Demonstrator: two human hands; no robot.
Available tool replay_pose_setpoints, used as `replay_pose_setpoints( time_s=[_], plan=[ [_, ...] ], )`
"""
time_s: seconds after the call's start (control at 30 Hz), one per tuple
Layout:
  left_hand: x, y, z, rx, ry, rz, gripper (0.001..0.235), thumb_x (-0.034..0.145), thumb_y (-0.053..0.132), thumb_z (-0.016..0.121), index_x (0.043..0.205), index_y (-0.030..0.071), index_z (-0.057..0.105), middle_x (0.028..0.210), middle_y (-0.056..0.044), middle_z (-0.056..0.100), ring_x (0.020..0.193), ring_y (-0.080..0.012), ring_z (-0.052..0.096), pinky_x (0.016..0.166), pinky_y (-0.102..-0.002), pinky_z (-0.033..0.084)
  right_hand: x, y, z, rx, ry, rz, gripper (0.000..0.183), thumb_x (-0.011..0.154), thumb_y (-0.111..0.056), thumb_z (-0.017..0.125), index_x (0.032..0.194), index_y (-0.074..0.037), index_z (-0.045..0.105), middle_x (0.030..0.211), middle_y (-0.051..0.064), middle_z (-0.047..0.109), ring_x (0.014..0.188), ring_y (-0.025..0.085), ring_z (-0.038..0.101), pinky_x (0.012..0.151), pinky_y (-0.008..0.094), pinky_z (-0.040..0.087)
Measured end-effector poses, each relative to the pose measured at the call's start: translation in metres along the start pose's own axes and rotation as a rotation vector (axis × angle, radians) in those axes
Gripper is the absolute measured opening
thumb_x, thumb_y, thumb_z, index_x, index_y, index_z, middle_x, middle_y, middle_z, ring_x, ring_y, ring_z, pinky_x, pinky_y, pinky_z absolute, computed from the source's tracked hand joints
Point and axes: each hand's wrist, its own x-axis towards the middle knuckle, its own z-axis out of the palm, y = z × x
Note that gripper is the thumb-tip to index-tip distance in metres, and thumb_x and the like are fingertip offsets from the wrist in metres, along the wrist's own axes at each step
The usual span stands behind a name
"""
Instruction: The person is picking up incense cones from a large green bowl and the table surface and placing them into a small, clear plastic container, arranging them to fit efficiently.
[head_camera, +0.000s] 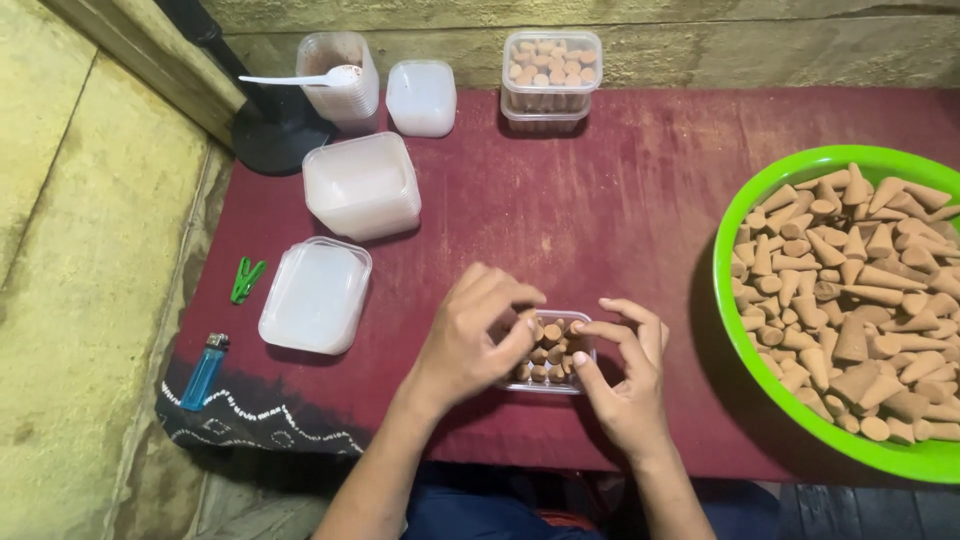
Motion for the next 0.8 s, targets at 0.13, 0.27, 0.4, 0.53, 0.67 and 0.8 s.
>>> replay_pose_setpoints(
  time_s=[0.13,0.27,0.4,0.53,0.67,0.8],
  plan=[
    [-0.018,0.018,-0.019,0.170,-0.047,0.021,0.009,0.091,0.008,0.067,0.099,0.004,0.068,0.089,-0.007,0.066,0.079,-0.0246,0.054,0.072,-0.037,0.040,0.005,-0.003,0.001,0.022,-0.036,-0.006,0.023,0.091,-0.019,0.067,0.113,-0.015,0.070,0.136,0.010,0.057,0.129,0.027,0.050,0.114,0.042,0.039],
    [-0.032,0.018,-0.036,0.251,0.007,0.001,0.009,0.094,0.012,0.069,0.099,0.005,0.069,0.086,-0.005,0.065,0.076,-0.0237,0.054,0.071,-0.037,0.040,0.009,-0.003,0.001,0.029,-0.078,0.072,0.024,0.095,-0.019,0.064,0.117,-0.013,0.070,0.131,0.009,0.061,0.126,0.025,0.053,0.112,0.040,0.041],
    [-0.036,0.015,-0.039,0.271,0.011,-0.024,0.012,0.094,0.015,0.070,0.100,0.004,0.071,0.083,-0.005,0.063,0.076,-0.0226,0.052,0.069,-0.037,0.040,0.009,-0.002,0.000,0.102,-0.104,0.099,0.025,0.098,-0.021,0.059,0.118,-0.011,0.068,0.130,0.010,0.061,0.126,0.024,0.056,0.109,0.037,0.047],
    [-0.033,0.019,-0.020,0.215,0.015,-0.029,0.012,0.093,0.010,0.069,0.103,0.004,0.071,0.090,-0.008,0.067,0.078,-0.0250,0.054,0.073,-0.038,0.042,0.007,0.002,-0.002,0.183,-0.132,0.104,0.034,0.089,-0.015,0.063,0.123,-0.010,0.065,0.136,0.011,0.058,0.133,0.025,0.053,0.114,0.040,0.045],
    [-0.032,0.025,0.002,0.234,0.017,-0.066,0.015,0.093,0.011,0.069,0.106,0.007,0.070,0.094,-0.007,0.068,0.079,-0.0252,0.053,0.073,-0.038,0.042,0.009,-0.003,-0.003,0.162,-0.209,0.088,0.048,0.085,-0.019,0.070,0.131,-0.012,0.060,0.142,0.011,0.054,0.136,0.025,0.049,0.117,0.041,0.041],
    [-0.029,0.029,0.008,0.250,-0.014,-0.079,0.017,0.095,0.014,0.069,0.111,0.012,0.072,0.096,-0.003,0.067,0.079,-0.0242,0.051,0.073,-0.037,0.041,0.012,-0.003,-0.002,0.148,-0.234,0.095,0.042,0.090,-0.022,0.066,0.131,-0.012,0.061,0.140,0.009,0.056,0.135,0.024,0.049,0.115,0.040,0.043]
  ],
)
